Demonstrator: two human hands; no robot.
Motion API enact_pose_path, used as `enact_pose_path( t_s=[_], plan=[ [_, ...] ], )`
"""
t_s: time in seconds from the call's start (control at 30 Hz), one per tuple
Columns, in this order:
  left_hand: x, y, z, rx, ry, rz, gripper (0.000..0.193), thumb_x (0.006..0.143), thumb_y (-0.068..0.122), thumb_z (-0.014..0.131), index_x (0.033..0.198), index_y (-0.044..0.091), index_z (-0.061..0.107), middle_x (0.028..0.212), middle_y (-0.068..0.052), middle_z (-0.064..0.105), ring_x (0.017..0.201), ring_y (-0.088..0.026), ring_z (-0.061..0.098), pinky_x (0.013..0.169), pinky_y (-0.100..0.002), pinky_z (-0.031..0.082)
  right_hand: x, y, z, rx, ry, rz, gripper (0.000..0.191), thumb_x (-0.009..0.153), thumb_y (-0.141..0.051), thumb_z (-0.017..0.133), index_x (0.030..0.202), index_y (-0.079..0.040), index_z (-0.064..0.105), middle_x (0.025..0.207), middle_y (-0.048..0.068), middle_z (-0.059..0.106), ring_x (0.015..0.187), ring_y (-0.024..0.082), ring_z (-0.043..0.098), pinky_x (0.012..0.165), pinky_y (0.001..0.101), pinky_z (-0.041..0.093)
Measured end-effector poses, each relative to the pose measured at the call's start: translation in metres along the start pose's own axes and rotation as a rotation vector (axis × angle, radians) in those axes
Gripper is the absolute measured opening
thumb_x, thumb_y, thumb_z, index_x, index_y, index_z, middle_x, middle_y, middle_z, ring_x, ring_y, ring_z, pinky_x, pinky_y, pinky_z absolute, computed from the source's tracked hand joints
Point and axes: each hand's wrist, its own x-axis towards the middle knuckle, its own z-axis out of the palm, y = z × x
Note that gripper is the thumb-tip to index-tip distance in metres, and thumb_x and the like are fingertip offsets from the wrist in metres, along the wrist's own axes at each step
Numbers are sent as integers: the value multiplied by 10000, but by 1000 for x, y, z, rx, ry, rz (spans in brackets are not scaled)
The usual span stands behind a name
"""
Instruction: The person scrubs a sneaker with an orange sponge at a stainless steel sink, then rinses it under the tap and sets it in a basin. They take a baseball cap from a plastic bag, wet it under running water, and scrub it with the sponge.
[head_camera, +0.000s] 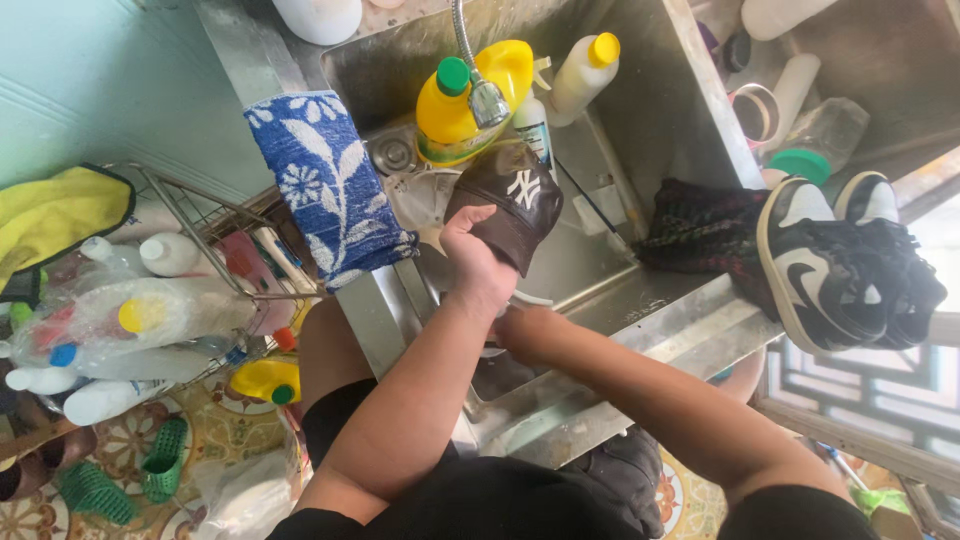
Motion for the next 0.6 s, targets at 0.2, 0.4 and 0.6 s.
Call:
enact_pose_path(
  t_s=[0.2, 0.4, 0.6],
  plan=[
    [-40, 13, -12, 7, -211, 36, 470, 759, 79, 637, 1224, 17, 598, 1145, -104, 664, 1072, -310, 654, 1021, -441, 523, 65, -38, 12, -310, 138, -214, 335, 899, -282, 665, 1210, -169, 710, 920, 188, 740, 860, 353, 714, 805, 446, 546],
    [-69, 39, -34, 60, -389, 98, 535, 750, 53, 594, 1279, -30, 595, 1187, -138, 670, 1092, -323, 658, 1023, -432, 516, 63, -39, 15, -352, 48, -204, 355, 848, -184, 683, 1197, -123, 709, 980, 181, 743, 916, 344, 709, 845, 436, 540],
    [-65, 46, -67, 181, -460, 37, 465, 760, 14, 581, 1219, -45, 621, 1149, -135, 679, 1059, -295, 651, 976, -400, 521, 28, -19, 5, -223, 5, -139, 387, 797, -85, 701, 1184, -78, 708, 1040, 173, 747, 972, 335, 703, 885, 427, 533]
  ],
)
